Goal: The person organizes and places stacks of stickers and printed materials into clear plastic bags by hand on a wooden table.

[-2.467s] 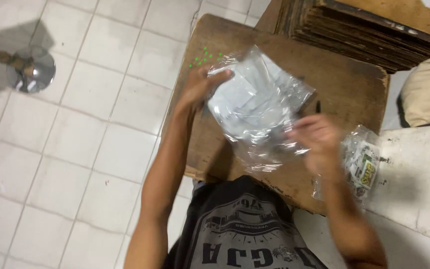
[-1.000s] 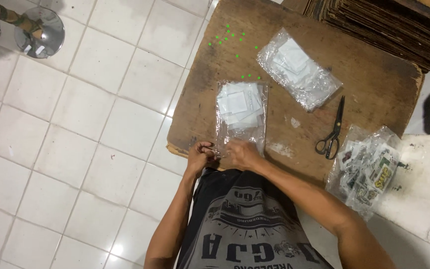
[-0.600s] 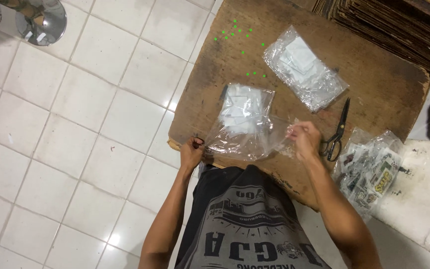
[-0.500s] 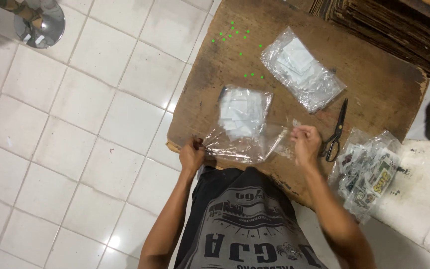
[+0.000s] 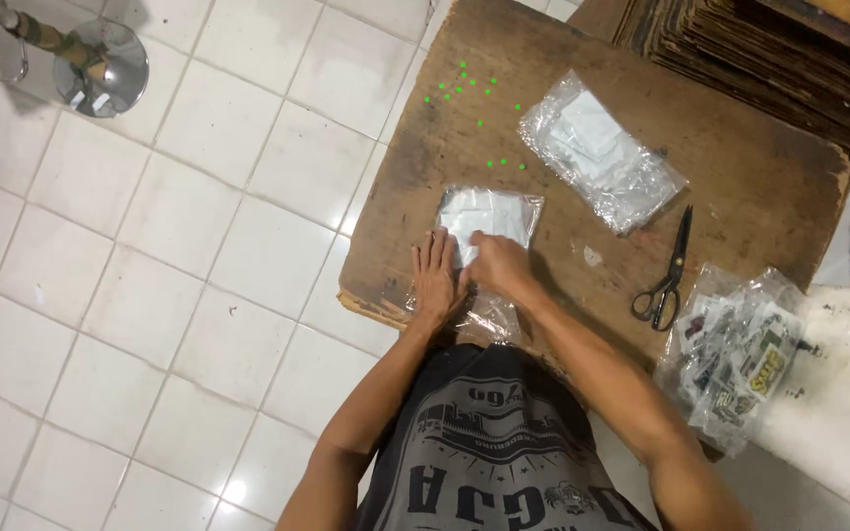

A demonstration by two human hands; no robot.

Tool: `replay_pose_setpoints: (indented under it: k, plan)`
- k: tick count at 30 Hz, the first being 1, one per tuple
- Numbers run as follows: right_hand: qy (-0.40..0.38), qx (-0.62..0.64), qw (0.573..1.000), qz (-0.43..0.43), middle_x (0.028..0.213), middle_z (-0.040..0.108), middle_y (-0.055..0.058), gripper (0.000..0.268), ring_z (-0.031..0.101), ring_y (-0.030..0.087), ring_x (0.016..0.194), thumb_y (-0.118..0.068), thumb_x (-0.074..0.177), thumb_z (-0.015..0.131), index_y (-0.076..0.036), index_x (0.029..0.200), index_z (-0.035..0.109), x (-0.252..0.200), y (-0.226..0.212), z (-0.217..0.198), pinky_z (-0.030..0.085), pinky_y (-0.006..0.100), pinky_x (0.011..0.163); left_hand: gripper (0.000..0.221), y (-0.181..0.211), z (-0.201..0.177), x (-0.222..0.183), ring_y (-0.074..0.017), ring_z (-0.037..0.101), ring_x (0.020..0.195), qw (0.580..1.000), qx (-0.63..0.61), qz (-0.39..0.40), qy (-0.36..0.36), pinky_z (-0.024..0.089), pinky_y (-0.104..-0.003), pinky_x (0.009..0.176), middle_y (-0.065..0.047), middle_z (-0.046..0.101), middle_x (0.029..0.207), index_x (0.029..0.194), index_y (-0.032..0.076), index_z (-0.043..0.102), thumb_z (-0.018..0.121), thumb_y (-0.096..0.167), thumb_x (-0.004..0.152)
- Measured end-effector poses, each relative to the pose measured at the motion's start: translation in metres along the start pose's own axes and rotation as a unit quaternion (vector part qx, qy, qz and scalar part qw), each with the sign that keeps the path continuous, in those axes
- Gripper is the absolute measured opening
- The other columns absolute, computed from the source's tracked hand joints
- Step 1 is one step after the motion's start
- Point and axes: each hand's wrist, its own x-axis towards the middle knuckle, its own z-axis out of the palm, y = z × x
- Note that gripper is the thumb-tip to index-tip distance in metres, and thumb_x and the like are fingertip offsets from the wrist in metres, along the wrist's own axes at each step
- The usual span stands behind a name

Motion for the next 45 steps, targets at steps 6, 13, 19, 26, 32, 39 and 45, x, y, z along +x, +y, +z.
replay_pose_setpoints:
  k: [6, 13, 19, 26, 32, 39, 45]
  plan:
    - [0.125, 0.164, 0.974, 0.093, 0.098, 0.077, 0.016, 0.042, 0.072, 0.037, 0.102, -0.01, 0.078, 0.071, -0.014, 0.12, 0.07, -0.043, 0.068, -0.076, 0.056, 0.047, 0.087, 0.074, 0.006, -0.013, 0.001, -0.0322, 0.018, 0.157, 0.99, 0.045, -0.047, -0.126, 0.012, -0.057, 0.127, -0.01, 0.026, 0.17, 0.156, 0.009, 0.039, 0.044, 0.058, 0.101]
    - [0.266, 0.521, 0.777, 0.232, 0.091, 0.062, 0.005, 0.041, 0.062, 0.014, 0.072, 0.001, 0.081, 0.06, -0.004, 0.121, 0.062, -0.117, 0.083, -0.085, 0.054, 0.026, 0.061, 0.085, 0.017, -0.015, 0.003, -0.0373, 0.012, 0.158, 0.985, -0.039, -0.1, -0.132, 0.007, -0.064, 0.124, -0.014, 0.022, 0.17, 0.155, 0.008, 0.04, 0.047, 0.066, 0.094]
    - [0.256, 0.674, 0.667, 0.187, 0.095, 0.071, 0.015, 0.031, 0.072, 0.022, 0.078, 0.002, 0.085, 0.066, -0.004, 0.115, 0.061, -0.132, 0.033, -0.095, 0.06, 0.029, 0.063, 0.132, 0.14, -0.132, -0.011, -0.0452, 0.019, 0.154, 0.941, -0.257, 0.059, -0.211, 0.0, -0.065, 0.123, -0.028, 0.027, 0.164, 0.16, 0.002, 0.022, 0.083, 0.066, 0.062]
    - [0.121, 0.756, 0.636, -0.097, 0.11, 0.071, 0.033, 0.03, 0.075, 0.041, 0.102, -0.004, 0.092, 0.06, 0.002, 0.122, 0.06, -0.123, 0.02, -0.149, 0.064, 0.049, 0.084, 0.035, 0.117, -0.112, 0.017, -0.0222, 0.076, 0.105, 0.942, -0.315, 0.09, 0.069, 0.059, -0.033, 0.093, -0.002, 0.078, 0.112, 0.114, 0.019, 0.076, 0.084, 0.017, 0.08]
    - [0.254, 0.574, 0.773, -0.091, 0.148, 0.05, 0.01, 0.099, 0.05, 0.023, 0.134, 0.005, 0.066, 0.088, -0.006, 0.151, 0.039, -0.061, 0.076, -0.146, 0.048, 0.03, 0.1, 0.03, 0.11, -0.264, 0.072, -0.0269, 0.074, 0.107, 0.827, -0.525, 0.147, -0.139, 0.057, -0.045, 0.099, -0.017, 0.077, 0.112, 0.124, 0.007, 0.073, 0.065, 0.002, 0.096]
    - [0.154, 0.576, 0.737, -0.319, 0.095, 0.072, 0.032, 0.017, 0.076, 0.037, 0.091, 0.016, 0.084, 0.071, 0.009, 0.098, 0.071, -0.089, 0.015, -0.216, 0.064, 0.044, 0.083, 0.035, 0.082, -0.316, 0.094, -0.0304, 0.073, 0.107, 0.816, -0.538, 0.148, -0.15, 0.059, -0.041, 0.093, -0.025, 0.072, 0.121, 0.133, -0.005, 0.062, 0.058, -0.007, 0.098]
    - [0.167, 0.432, 0.812, -0.355, 0.116, 0.073, 0.024, 0.019, 0.08, 0.035, 0.106, 0.014, 0.103, 0.058, 0.006, 0.117, 0.067, -0.155, -0.009, -0.289, 0.07, 0.028, 0.091, 0.016, 0.097, -0.344, 0.093, -0.0267, 0.076, 0.091, 0.82, -0.57, 0.032, -0.024, 0.065, -0.03, 0.086, -0.018, 0.073, 0.098, 0.101, -0.004, 0.073, 0.072, -0.012, 0.087]
